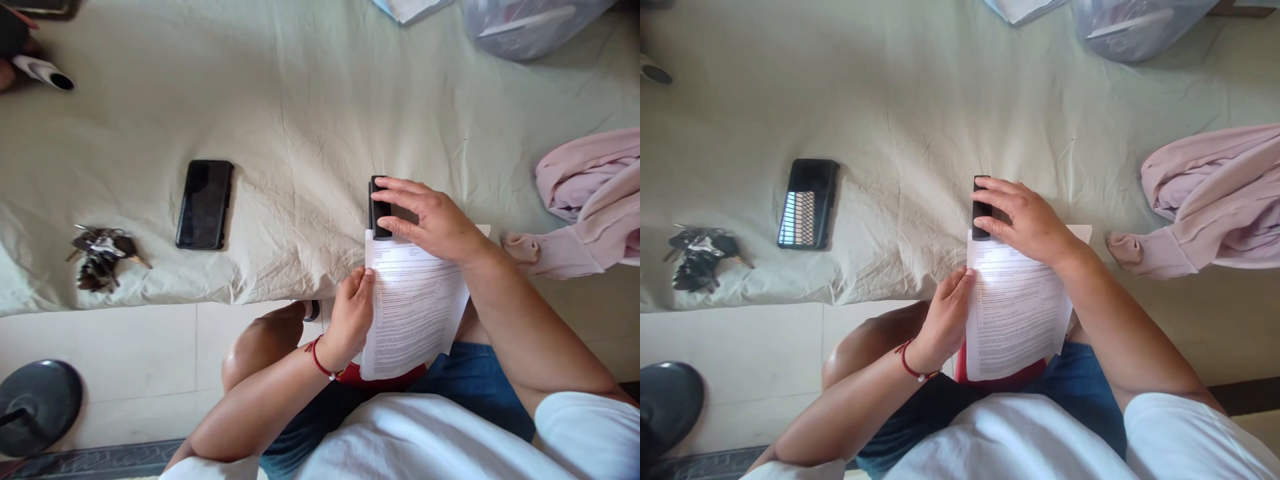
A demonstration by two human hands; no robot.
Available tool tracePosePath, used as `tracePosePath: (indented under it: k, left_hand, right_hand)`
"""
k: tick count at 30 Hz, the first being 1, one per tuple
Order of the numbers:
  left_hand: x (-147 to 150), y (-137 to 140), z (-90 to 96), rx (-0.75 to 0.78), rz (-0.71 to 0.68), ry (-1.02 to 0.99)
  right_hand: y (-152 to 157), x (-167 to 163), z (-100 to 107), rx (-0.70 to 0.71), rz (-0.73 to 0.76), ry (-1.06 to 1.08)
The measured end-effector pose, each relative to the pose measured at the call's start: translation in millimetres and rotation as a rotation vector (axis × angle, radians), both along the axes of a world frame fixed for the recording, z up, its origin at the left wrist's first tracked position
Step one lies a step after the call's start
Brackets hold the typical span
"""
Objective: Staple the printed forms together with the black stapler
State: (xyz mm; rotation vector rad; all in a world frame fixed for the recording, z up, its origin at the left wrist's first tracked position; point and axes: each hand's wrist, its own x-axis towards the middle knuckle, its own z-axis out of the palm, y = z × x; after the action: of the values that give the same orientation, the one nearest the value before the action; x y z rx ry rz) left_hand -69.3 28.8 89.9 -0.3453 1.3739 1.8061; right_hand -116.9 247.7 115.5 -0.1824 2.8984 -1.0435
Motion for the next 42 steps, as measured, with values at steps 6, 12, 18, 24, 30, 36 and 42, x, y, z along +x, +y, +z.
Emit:
tracePosePath:
  k: [6,12,18,24,30,36,42]
  left_hand:
    - [-3,3,3.6,0.023,0.018,-0.022]
    - [-5,2,6.3,-0.009,0.005,0.000]
    - [-4,2,3.1,-0.006,0.004,0.014]
    - [-2,1,-0.2,0.007,-0.026,0.016]
    - [-6,1,5.1,0.068,-0.009,-0.014]
    - [-29,-9,5.6,0.068,0.151,0.002]
    - [-63,-21,0.9,0.048,0.422,0.168]
  right_hand:
    - [12,5,-1,-0.070,-0.013,0.132]
    - [9,7,6,-0.047,0.082,0.102]
    - [2,-3,-12,0.180,-0.120,0.214]
    - [5,-10,-16,0.241,-0.303,0.162]
    - [25,4,12,-0.006,-0.265,-0.053]
    - [72,23,33,-0.159,-0.433,-0.219]
    - [72,33,17,-0.628,-0.498,-0.385]
